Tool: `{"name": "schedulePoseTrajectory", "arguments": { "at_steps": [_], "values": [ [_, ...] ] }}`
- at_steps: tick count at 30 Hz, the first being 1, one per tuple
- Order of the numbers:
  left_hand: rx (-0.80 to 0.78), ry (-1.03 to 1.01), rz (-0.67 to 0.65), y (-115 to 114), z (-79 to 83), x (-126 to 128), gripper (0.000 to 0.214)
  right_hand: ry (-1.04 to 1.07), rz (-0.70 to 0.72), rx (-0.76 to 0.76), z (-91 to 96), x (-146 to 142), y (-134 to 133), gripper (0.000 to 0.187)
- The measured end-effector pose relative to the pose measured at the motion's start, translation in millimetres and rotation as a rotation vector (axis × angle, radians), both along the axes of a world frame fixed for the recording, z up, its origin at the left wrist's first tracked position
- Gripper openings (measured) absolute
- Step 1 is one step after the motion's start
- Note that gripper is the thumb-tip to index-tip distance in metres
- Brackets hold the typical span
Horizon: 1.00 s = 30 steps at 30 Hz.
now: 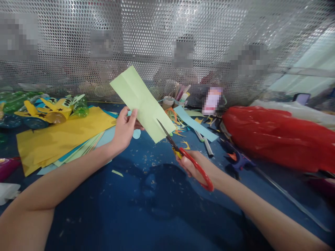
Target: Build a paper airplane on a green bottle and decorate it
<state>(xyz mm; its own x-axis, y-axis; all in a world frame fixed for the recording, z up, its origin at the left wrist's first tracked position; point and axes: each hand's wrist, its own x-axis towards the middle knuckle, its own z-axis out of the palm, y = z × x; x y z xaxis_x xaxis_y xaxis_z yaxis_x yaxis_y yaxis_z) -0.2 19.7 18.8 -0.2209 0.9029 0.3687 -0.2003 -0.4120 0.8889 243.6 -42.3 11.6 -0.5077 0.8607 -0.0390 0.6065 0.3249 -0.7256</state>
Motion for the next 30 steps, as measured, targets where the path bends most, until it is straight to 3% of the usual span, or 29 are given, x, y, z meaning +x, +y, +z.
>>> {"name": "schedulePoseTrajectory", "arguments": {
  "at_steps": [24,30],
  "values": [
    [-0.042,-0.019,0.004,2.1,1.3,-1.3,0.031,-0.005,-0.031,0.097,0.6,-3.9,4.2,0.066],
    [-0.024,0.034,-0.087,2.0,4.4,-2.7,0.036,0.071,-0.035,-0.038,-7.6,0.6,6.4,0.062]
  ]
}}
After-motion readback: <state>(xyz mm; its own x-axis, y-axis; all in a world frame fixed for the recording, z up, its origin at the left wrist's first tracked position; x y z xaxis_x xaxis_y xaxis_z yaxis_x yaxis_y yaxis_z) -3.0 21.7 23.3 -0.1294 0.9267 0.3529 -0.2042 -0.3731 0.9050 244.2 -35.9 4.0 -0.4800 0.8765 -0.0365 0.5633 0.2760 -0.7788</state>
